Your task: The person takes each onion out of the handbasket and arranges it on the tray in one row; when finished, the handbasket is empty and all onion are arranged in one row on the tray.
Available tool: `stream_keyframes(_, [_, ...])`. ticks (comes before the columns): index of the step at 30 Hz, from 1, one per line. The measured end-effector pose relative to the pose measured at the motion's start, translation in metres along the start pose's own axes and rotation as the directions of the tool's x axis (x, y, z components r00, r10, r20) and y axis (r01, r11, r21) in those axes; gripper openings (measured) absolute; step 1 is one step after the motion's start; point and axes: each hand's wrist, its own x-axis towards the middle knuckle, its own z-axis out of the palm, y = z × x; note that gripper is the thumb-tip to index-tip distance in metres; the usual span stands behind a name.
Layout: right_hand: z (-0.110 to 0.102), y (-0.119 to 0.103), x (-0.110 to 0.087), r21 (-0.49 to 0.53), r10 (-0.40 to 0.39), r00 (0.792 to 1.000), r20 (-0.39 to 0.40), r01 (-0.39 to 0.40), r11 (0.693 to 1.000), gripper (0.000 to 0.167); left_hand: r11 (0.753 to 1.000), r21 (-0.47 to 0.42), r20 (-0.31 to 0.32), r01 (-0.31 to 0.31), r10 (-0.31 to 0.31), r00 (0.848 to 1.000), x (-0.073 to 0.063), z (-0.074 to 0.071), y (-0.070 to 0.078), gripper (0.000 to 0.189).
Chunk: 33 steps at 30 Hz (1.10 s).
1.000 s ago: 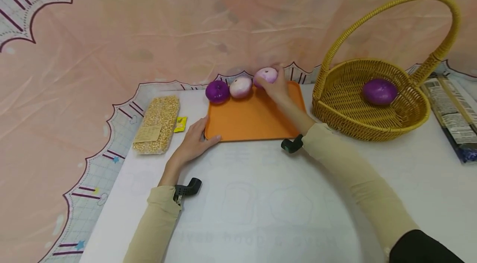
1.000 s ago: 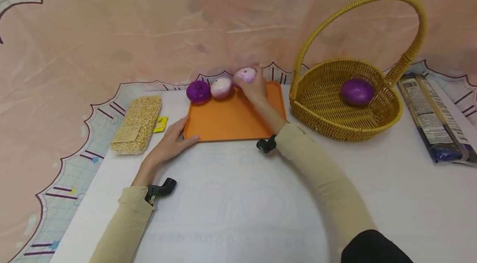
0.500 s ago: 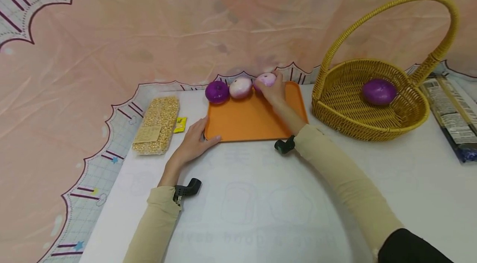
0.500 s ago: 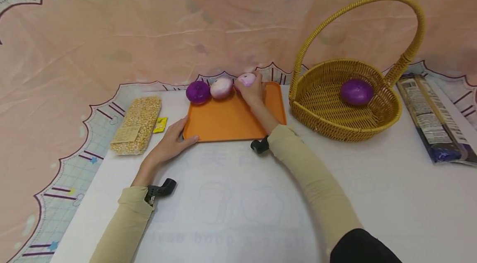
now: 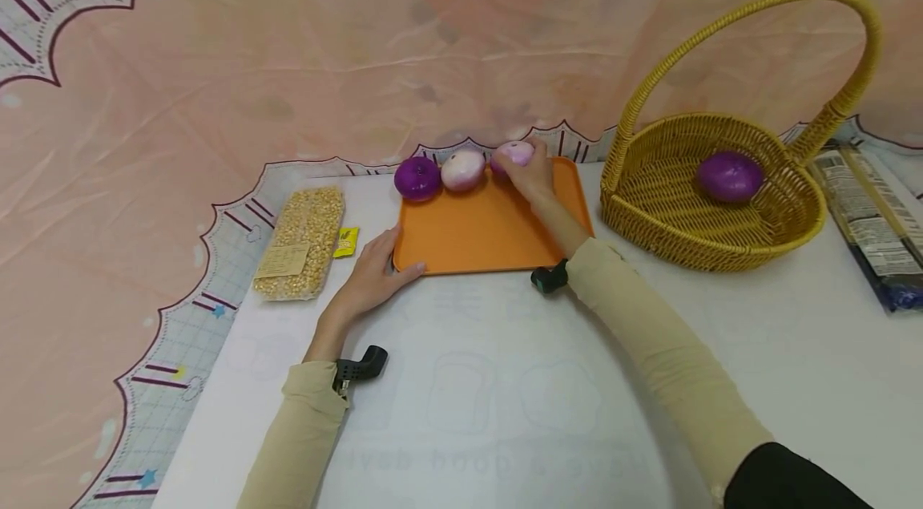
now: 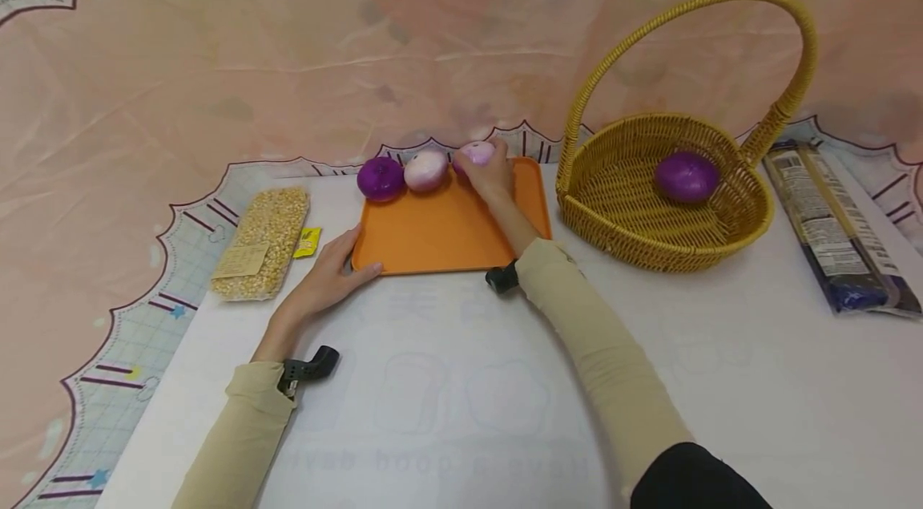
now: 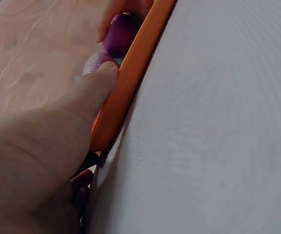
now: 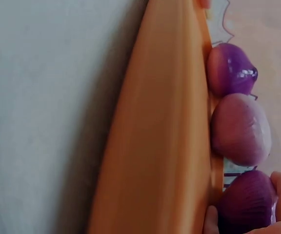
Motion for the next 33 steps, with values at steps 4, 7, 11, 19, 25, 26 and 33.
stream_keyframes(4, [0.0003, 0.0015, 0.0007, -0.012, -0.026, 0.999, 0.044, 0.027, 1.000, 0.076, 1.000, 0.006, -0.004, -0.002, 0.002, 1.000, -0.0003, -0.0010, 0.0002, 0.092])
stream_keyframes(7, [0.0001, 0.0023, 0.0014, -0.001, -0.037, 0.997, 0.072, 0.037, 0.999, 0.077, 1.000, 0.014, -0.005, -0.005, 0.005, 1.000, 0.0000, -0.0017, 0.0004, 0.093])
stream_keyframes(11, [-0.0008, 0.0027, 0.0017, 0.008, -0.043, 0.995, 0.095, 0.043, 0.999, 0.078, 1.000, 0.017, -0.002, -0.004, 0.004, 1.000, 0.0005, -0.0023, 0.0005, 0.094])
stream_keyframes(19, [-0.0010, 0.0045, 0.0019, 0.015, -0.055, 0.991, 0.118, 0.053, 0.998, 0.077, 1.000, 0.007, 0.003, 0.010, -0.010, 1.000, -0.0003, -0.0017, 0.0004, 0.093])
stream_keyframes(25, [-0.0007, 0.0054, 0.0018, 0.033, -0.073, 0.987, 0.140, 0.069, 0.997, 0.077, 1.000, -0.003, -0.011, -0.007, 0.007, 1.000, -0.0011, -0.0006, 0.0006, 0.091])
stream_keyframes(26, [-0.0007, 0.0055, 0.0018, 0.037, -0.076, 0.986, 0.145, 0.071, 0.997, 0.077, 1.000, -0.005, -0.011, -0.013, 0.013, 1.000, -0.0012, -0.0005, 0.0005, 0.091])
stream_keyframes(33, [-0.0037, 0.0049, 0.0026, 0.026, -0.076, 0.981, 0.177, 0.072, 0.997, 0.076, 1.000, -0.004, -0.005, -0.002, 0.002, 1.000, -0.0015, 0.0001, 0.0016, 0.092])
